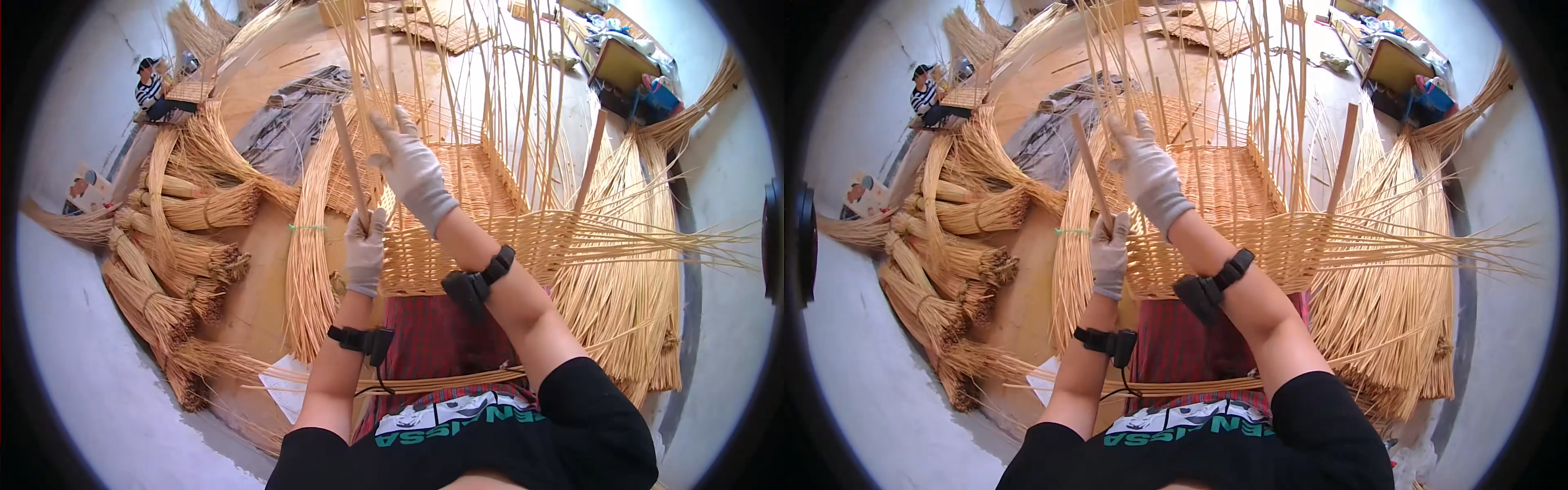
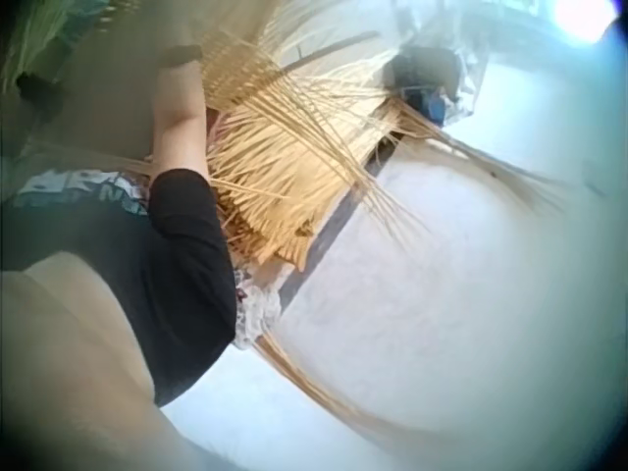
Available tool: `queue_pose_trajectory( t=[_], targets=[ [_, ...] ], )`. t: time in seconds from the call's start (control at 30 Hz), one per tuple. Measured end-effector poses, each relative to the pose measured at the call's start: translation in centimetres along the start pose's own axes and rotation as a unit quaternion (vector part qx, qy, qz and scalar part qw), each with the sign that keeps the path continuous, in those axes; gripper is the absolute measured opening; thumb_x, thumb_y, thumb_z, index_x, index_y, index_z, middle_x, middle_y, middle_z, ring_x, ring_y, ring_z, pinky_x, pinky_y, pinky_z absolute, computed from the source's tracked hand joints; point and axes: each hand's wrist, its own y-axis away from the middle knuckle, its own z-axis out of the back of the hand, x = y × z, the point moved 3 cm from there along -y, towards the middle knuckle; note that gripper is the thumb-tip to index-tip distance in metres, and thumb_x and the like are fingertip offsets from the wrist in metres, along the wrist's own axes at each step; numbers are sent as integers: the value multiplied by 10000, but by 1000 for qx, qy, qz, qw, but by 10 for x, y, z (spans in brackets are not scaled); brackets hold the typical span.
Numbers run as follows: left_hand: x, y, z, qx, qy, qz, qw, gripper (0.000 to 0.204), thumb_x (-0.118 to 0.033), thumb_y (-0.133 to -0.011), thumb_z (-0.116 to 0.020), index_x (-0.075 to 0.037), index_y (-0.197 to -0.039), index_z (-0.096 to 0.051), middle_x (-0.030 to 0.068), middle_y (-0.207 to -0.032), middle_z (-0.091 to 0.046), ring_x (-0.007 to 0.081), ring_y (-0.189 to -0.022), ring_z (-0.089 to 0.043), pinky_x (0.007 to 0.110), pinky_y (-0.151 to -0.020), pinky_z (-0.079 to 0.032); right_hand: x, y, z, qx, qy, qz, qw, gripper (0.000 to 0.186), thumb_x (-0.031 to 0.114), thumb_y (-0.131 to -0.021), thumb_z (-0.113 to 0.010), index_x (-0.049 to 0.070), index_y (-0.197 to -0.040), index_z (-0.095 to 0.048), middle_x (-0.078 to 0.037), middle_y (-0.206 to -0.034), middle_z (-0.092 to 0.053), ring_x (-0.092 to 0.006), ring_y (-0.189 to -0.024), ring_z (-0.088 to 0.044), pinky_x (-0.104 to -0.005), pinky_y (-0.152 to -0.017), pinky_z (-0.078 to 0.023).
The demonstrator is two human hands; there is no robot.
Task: Weaving the base and sides of a large wicker basket using long stalks.
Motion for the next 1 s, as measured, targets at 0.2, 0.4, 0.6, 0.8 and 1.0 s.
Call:
queue_pose_trajectory(
  t=[0.2,0.4,0.6,0.8,1.0],
  targets=[
    [1,-2,1,-36,-51,-64,996,200,-87,-984,-689,-80,-919,-500,-46,-794,-481,35,-705,-420,217,-651,-414,-76,147,41,-113,-549,-30,828,288,48,-1055,-487,58,-1341,-526,-133,-1160,-695,-193,-935,-726,-346,-760,-600],
    [-74,24,-20,-213,-407,-373,806,348,44,-936,-663,-64,-1241,-536,105,-1033,-610,229,-974,-621,358,-803,-554,-125,170,85,-56,-425,-249,868,121,59,-1044,-554,57,-1154,-605,-113,-953,-735,-183,-815,-727,-270,-646,-563],
    [3,-1,-62,167,-307,3,937,466,-479,-1044,-530,-51,-1189,-643,196,-821,-700,363,-822,-710,423,-735,-543,-56,87,84,-131,-249,1,959,358,19,-998,-573,51,-1355,-564,-189,-1345,-639,-257,-1081,-711,-380,-867,-599],
    [-25,18,-68,136,-322,69,934,439,-448,-986,-653,-54,-1178,-670,170,-869,-701,343,-727,-682,422,-694,-526,-83,69,98,-104,-351,-27,930,503,0,-999,-514,39,-1493,-425,-149,-1352,-629,-244,-1042,-706,-377,-803,-580],
    [-66,62,-99,78,-383,-327,861,685,-187,-882,-733,-244,-1510,-467,132,-1231,-636,321,-1080,-667,403,-839,-561,-139,143,121,-133,-196,-172,956,458,-6,-1005,-509,22,-1459,-454,-140,-1327,-627,-193,-1052,-678,-342,-837,-559]
  ],
)
